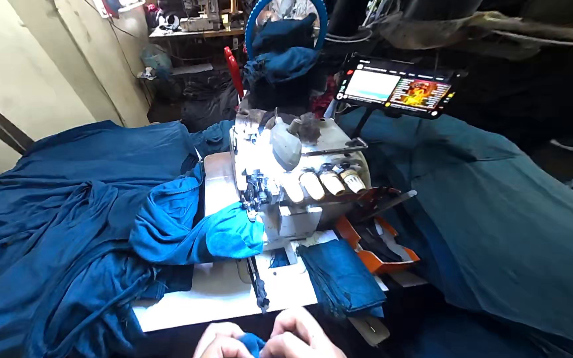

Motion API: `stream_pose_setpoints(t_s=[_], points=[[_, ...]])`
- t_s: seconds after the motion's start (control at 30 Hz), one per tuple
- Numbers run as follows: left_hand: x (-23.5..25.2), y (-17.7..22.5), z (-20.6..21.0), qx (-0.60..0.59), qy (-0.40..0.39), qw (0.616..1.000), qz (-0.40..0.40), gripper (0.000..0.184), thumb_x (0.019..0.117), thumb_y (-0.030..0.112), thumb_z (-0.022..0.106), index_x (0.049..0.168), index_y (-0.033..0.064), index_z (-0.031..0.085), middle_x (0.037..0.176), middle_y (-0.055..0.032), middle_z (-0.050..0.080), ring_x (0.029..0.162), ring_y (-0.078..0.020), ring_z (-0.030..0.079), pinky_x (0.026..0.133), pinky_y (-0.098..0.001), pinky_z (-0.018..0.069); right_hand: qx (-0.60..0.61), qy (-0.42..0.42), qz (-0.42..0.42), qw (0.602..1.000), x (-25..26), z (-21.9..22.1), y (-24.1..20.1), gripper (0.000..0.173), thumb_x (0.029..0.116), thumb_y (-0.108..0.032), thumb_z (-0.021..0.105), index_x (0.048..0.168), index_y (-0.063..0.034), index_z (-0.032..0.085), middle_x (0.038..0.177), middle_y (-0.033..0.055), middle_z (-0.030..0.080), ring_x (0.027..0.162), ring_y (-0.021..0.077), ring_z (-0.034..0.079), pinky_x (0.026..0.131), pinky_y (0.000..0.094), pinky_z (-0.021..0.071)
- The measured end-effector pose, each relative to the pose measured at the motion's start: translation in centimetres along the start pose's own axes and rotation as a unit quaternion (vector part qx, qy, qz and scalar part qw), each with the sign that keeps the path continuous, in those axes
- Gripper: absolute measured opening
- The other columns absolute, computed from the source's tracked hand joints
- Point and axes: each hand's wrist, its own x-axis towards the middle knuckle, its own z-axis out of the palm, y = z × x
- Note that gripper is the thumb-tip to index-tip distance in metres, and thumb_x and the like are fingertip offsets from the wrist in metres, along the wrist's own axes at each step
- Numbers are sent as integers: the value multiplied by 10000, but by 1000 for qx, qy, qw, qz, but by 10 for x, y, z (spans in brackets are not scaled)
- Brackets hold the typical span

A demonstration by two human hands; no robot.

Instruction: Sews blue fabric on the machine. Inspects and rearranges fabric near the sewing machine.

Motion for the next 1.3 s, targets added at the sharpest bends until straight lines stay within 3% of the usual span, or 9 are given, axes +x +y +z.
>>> stream_pose_setpoints(t_s=[0.07,0.27,0.4,0.63,0.97,1.07,1.17,1.23,1.3], points=[[11,-3,-10,108,20,992,61,110,989,64,616,997,-30,672,1177,-121,646,1174,-110,587,1013,-287,498,-19,-18,-27,999,6,2,2,154,985,-73,622,989,23,742,927,185,680,891,284,676,807,391,566],[121,15,-24,399,133,859,292,111,999,203,607,984,161,708,965,55,711,969,-26,651,891,-200,527,-3,155,10,988,68,10,6,210,973,-87,617,1130,13,714,970,83,750,820,87,720,736,243,607],[174,-7,-25,474,115,851,195,103,928,220,696,961,141,752,952,7,717,968,-171,685,900,-480,532,-39,225,98,969,95,18,39,222,942,-185,626,1142,-93,655,681,-70,615,548,23,577,506,214,506],[161,-6,-15,515,99,844,109,222,903,334,577,904,201,755,974,-4,709,1059,-275,651,899,-632,424,45,184,99,977,65,21,38,109,926,-21,636,1029,11,650,831,60,684,660,54,643,596,207,554],[193,-7,-15,524,155,832,94,135,906,232,699,971,126,752,1082,-60,681,1091,-295,623,889,-589,444,-122,208,56,969,86,17,48,247,992,-188,576,1119,-167,787,1030,-39,778,904,57,736,786,285,617],[177,-11,-29,470,152,858,139,287,926,401,656,1043,154,741,1141,-44,685,1133,-285,626,937,-618,460,-161,185,38,969,88,6,45,230,985,-232,592,1086,-185,793,968,-28,757,890,92,720,762,303,600],[160,-15,-41,470,99,859,176,274,900,483,617,943,245,744,1160,5,688,1193,-257,607,998,-611,411,-143,149,-7,978,99,-6,50,277,982,-395,626,1033,-173,783,971,18,682,941,145,657,795,322,566],[157,-18,-39,421,130,862,249,187,915,377,637,868,220,730,1081,9,705,1145,-187,623,1024,-488,430,-87,109,-15,990,108,-11,52,325,952,-450,661,978,-142,762,1063,42,652,1011,132,624,844,310,542],[160,-11,-35,336,135,879,311,225,968,417,649,881,211,671,1019,45,668,1123,-73,589,1026,-274,449,40,69,3,997,117,-14,48,285,931,-342,716,983,-63,710,1051,32,638,902,29,585,778,183,501]])
